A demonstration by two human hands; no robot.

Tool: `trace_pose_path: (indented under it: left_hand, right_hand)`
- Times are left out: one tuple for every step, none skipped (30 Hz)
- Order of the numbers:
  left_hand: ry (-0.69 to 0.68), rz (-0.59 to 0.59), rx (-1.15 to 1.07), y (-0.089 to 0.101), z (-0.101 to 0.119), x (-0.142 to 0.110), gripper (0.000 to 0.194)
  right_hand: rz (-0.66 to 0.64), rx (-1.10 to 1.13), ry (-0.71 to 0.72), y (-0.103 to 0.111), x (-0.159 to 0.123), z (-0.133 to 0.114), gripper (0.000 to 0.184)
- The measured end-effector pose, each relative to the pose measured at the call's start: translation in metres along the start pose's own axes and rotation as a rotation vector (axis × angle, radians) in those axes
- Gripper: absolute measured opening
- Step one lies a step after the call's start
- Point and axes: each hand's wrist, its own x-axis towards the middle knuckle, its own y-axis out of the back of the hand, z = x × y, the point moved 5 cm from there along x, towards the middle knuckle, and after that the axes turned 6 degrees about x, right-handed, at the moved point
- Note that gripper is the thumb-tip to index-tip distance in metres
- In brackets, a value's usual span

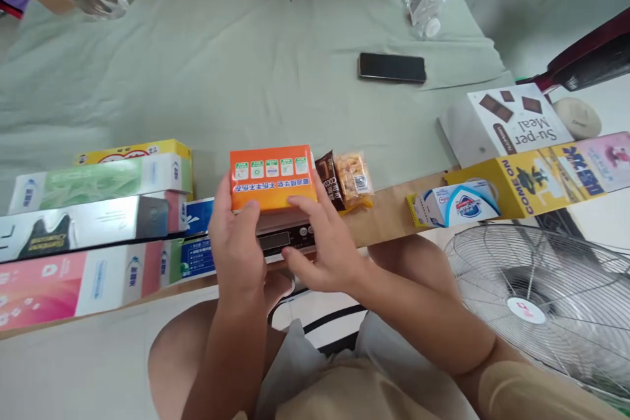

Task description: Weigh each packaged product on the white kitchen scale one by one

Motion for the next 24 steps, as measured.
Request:
trace_pose_path:
  left_hand:
    - [-0.010,0.014,-0.005,-0.001,0.002,0.000,0.036]
    - [-0.021,0.028,-0.004,-0.002,0.004,0.000,0.037]
    - [-0.031,0.039,0.010,-0.003,0.006,0.000,0.038]
    - [-0.034,0.041,0.039,-0.004,0.007,0.000,0.039]
    - [-0.035,0.039,0.080,-0.004,0.007,0.000,0.041]
    - [-0.041,0.037,0.129,-0.004,0.009,0.000,0.042]
    - [-0.058,0.037,0.176,-0.004,0.011,-0.002,0.043]
    - [-0.084,0.035,0.213,-0.005,0.015,-0.003,0.044]
    - [-0.118,0.033,0.237,-0.006,0.020,-0.006,0.045]
    - [-0.156,0.042,0.247,-0.007,0.026,-0.009,0.046]
    - [-0.185,0.054,0.251,-0.009,0.033,-0.014,0.048]
    - [-0.197,0.061,0.255,-0.013,0.041,-0.018,0.049]
    - [-0.200,0.073,0.260,-0.018,0.049,-0.023,0.049]
    - [-0.200,0.085,0.261,-0.025,0.057,-0.028,0.048]
    - [-0.212,0.092,0.255,-0.032,0.065,-0.033,0.047]
    - [-0.238,0.085,0.242,-0.042,0.074,-0.036,0.046]
    - [-0.272,0.067,0.219,-0.052,0.083,-0.039,0.045]
    - [-0.305,0.041,0.187,-0.063,0.091,-0.039,0.043]
    - [-0.321,-0.006,0.157,-0.076,0.098,-0.037,0.041]
    - [-0.313,-0.075,0.135,-0.091,0.103,-0.032,0.036]
    - [-0.286,-0.152,0.118,-0.107,0.106,-0.025,0.031]
    - [-0.241,-0.238,0.108,-0.124,0.108,-0.017,0.026]
    - [-0.194,-0.321,0.101,-0.142,0.107,-0.008,0.023]
    - [-0.153,-0.394,0.093,-0.161,0.106,0.002,0.021]
  right_hand:
    - [0.001,0.018,0.012,0.001,0.000,0.000,0.060]
    - [0.007,0.033,0.020,0.001,0.001,0.001,0.061]
    - [0.017,0.047,0.026,0.002,0.001,0.002,0.061]
    - [0.031,0.060,0.038,0.002,0.002,0.003,0.061]
    - [0.048,0.070,0.056,0.002,0.002,0.003,0.062]
    - [0.065,0.076,0.077,0.003,0.002,0.003,0.063]
    - [0.078,0.077,0.094,0.003,0.003,0.003,0.064]
    - [0.081,0.074,0.106,0.003,0.003,0.002,0.066]
    - [0.071,0.064,0.105,0.003,0.003,0.002,0.068]
    - [0.049,0.049,0.093,0.003,0.003,0.001,0.070]
    - [0.021,0.033,0.074,0.004,0.002,0.000,0.071]
    - [-0.007,0.017,0.059,0.005,0.002,-0.001,0.071]
    - [-0.028,0.003,0.051,0.008,0.002,-0.002,0.070]
    - [-0.040,-0.012,0.052,0.011,0.003,-0.005,0.069]
    - [-0.046,-0.029,0.057,0.016,0.004,-0.008,0.067]
    - [-0.039,-0.045,0.070,0.022,0.005,-0.013,0.065]
    - [-0.014,-0.055,0.084,0.030,0.007,-0.019,0.063]
    - [0.046,-0.053,0.106,0.042,0.009,-0.026,0.060]
    - [0.136,-0.040,0.125,0.058,0.011,-0.034,0.056]
    - [0.238,-0.021,0.132,0.077,0.012,-0.043,0.052]
    - [0.351,0.002,0.132,0.099,0.011,-0.051,0.048]
    - [0.424,0.010,0.087,0.121,0.010,-0.056,0.044]
    - [0.443,-0.007,0.017,0.142,0.008,-0.059,0.041]
    - [0.435,-0.037,-0.057,0.162,0.004,-0.059,0.041]
